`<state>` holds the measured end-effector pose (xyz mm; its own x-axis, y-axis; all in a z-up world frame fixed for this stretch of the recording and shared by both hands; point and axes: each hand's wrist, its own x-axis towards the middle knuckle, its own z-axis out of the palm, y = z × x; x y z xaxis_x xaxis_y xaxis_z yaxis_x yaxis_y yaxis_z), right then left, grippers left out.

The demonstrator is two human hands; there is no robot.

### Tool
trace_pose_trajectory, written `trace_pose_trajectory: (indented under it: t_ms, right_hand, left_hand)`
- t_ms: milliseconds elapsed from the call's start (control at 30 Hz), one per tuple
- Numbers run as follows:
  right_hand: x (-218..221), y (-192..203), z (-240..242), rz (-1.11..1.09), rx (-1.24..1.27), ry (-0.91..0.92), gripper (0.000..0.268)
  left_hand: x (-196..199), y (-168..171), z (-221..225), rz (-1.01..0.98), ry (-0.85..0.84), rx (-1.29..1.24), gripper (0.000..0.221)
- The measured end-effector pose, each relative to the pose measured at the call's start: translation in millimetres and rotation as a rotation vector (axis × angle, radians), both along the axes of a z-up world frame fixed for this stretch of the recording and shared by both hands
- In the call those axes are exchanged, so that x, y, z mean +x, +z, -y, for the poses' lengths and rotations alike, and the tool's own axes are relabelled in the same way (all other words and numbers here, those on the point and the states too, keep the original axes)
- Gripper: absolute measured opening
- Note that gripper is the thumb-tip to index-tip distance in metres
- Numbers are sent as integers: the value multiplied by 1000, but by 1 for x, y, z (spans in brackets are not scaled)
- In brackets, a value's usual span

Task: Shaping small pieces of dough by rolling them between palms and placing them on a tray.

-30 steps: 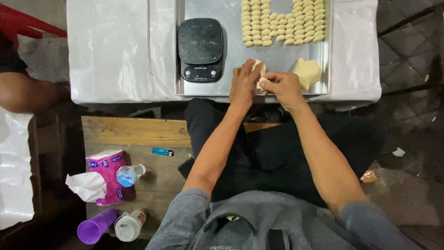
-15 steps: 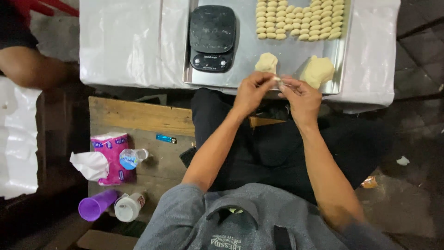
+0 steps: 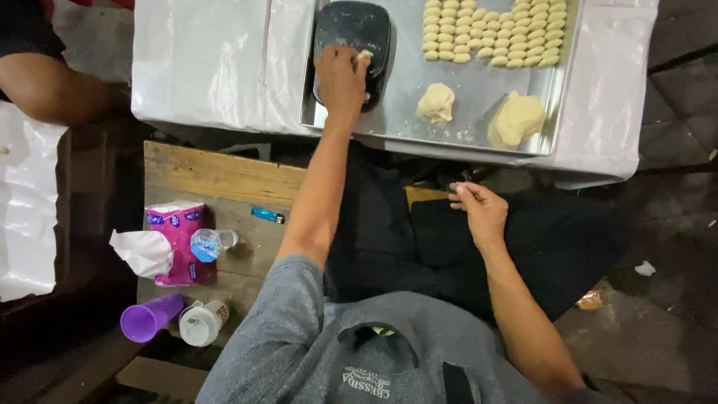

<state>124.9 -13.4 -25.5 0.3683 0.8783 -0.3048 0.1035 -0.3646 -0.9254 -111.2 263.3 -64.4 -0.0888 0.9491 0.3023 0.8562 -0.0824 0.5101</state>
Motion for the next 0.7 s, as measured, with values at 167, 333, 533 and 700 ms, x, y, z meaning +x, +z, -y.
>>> trace_pose_trajectory:
  t_ms: [167,333,533,700]
  right_hand:
    - [3,-16,-14,-153,182,-82,26]
    - [5,-27,-15,-140,228,-91,25]
    - [18,-60,-6,-559,89,-255,16]
    - [25,-44,-10,-548,215,-77,39]
  left_hand:
    - [53,14,92,622,-364,-180,18]
    - [87,18,177,692,-586,-348,18]
    - [82,0,172,1180,-520,-871,29]
    - [79,8,167,1455,-411,-1237,27]
